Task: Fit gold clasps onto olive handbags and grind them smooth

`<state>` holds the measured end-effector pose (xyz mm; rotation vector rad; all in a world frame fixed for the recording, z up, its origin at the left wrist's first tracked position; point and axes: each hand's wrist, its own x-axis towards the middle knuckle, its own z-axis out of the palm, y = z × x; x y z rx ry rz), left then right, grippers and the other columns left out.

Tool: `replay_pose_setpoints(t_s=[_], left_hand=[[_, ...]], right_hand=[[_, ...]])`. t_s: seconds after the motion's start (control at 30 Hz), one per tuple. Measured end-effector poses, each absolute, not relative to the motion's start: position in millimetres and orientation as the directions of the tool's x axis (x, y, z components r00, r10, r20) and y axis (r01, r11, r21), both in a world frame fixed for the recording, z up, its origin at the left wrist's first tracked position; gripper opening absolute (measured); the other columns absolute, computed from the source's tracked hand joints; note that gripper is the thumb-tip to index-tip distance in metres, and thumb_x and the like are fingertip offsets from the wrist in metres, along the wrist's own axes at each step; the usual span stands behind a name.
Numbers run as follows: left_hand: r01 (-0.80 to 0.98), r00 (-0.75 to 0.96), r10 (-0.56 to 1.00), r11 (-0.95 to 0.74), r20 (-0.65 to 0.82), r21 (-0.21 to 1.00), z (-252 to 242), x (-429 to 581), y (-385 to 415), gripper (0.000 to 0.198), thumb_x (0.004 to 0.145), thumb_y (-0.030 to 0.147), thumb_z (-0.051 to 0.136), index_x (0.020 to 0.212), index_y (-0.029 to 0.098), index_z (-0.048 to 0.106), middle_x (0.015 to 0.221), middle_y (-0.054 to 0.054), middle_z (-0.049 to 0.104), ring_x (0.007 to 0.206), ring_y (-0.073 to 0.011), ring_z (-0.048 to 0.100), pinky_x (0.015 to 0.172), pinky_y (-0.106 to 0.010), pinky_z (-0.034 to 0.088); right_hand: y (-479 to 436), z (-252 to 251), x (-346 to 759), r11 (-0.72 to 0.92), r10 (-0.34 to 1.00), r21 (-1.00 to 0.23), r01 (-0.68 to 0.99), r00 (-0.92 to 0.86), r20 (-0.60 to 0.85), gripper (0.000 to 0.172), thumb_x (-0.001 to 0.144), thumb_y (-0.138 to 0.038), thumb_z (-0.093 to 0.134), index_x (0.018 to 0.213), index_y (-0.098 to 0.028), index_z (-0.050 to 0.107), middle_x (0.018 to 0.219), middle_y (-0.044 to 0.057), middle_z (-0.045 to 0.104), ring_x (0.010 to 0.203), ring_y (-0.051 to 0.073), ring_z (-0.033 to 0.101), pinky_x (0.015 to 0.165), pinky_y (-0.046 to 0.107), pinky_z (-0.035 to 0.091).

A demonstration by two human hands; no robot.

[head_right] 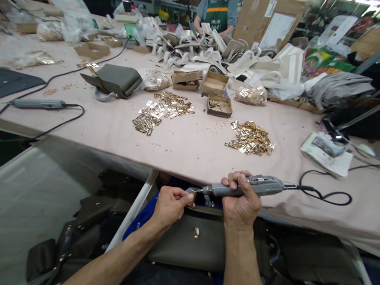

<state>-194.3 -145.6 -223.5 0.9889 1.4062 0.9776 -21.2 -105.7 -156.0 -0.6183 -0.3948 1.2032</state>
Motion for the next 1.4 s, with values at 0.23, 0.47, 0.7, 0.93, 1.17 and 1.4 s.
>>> replay_pose_setpoints(t_s=[0.23,0.47,0.7,0.93,1.17,1.4], left_hand=[[0.002,-0.043,0.955,0.292,-0.292,0.956,-226,-195,-146,0.024,0.084,0.032,0.074,0.072,0.012,0.080,0.068,-0.010,0.072,0.050,-0.0192,0.061,0.044,-0.024,0.038],[0.038,-0.070,0.971,0.230,-0.227,0.973,-216,-197,-147,0.020,0.083,0.025,0.073,0.067,0.016,0.080,0.064,-0.005,0.072,0.059,-0.0204,0.068,0.053,-0.024,0.043],[0.031,-0.073,0.971,0.229,-0.226,0.973,-210,-198,-146,0.018,0.083,0.022,0.073,0.067,0.015,0.080,0.064,-0.005,0.072,0.061,-0.0227,0.070,0.056,-0.026,0.045],[0.050,-0.070,0.973,0.223,-0.219,0.974,-212,-198,-147,0.019,0.083,0.022,0.073,0.066,0.016,0.080,0.062,-0.005,0.071,0.060,-0.0218,0.067,0.054,-0.025,0.042],[0.063,-0.063,0.976,0.212,-0.208,0.975,-209,-198,-147,0.019,0.083,0.021,0.073,0.066,0.016,0.080,0.062,-0.004,0.071,0.059,-0.0215,0.068,0.053,-0.025,0.042],[0.059,-0.054,0.979,0.199,-0.196,0.978,-211,-198,-146,0.019,0.083,0.020,0.073,0.066,0.016,0.080,0.062,-0.004,0.072,0.060,-0.0216,0.068,0.055,-0.025,0.044]], right_hand=[[-109,-154,-24,0.236,0.947,-0.671,-0.703,0.322,-0.005,0.025,0.067,-0.014,0.085,0.082,-0.019,0.066,0.071,-0.005,0.057,0.059,0.007,0.046,0.061,0.024,0.049],[-113,-152,-28,0.240,0.949,-0.695,-0.678,0.315,0.021,0.022,0.066,-0.014,0.084,0.081,-0.019,0.068,0.071,-0.004,0.057,0.059,0.007,0.046,0.061,0.025,0.048],[-115,-147,-32,0.258,0.951,-0.718,-0.646,0.303,0.069,0.019,0.067,-0.015,0.083,0.081,-0.018,0.070,0.069,-0.004,0.055,0.059,0.008,0.045,0.061,0.026,0.046],[-117,-143,-33,0.267,0.948,-0.735,-0.623,0.308,0.084,0.021,0.066,-0.016,0.084,0.082,-0.020,0.071,0.070,-0.004,0.056,0.058,0.008,0.046,0.060,0.026,0.048],[-119,-141,-35,0.278,0.945,-0.758,-0.591,0.309,0.106,0.022,0.067,-0.017,0.084,0.082,-0.020,0.069,0.070,-0.004,0.056,0.057,0.008,0.048,0.059,0.027,0.047],[-126,-130,-47,0.331,0.934,-0.807,-0.489,0.290,0.207,0.016,0.071,-0.015,0.080,0.083,-0.022,0.071,0.066,-0.003,0.057,0.055,0.009,0.048,0.059,0.030,0.046]])
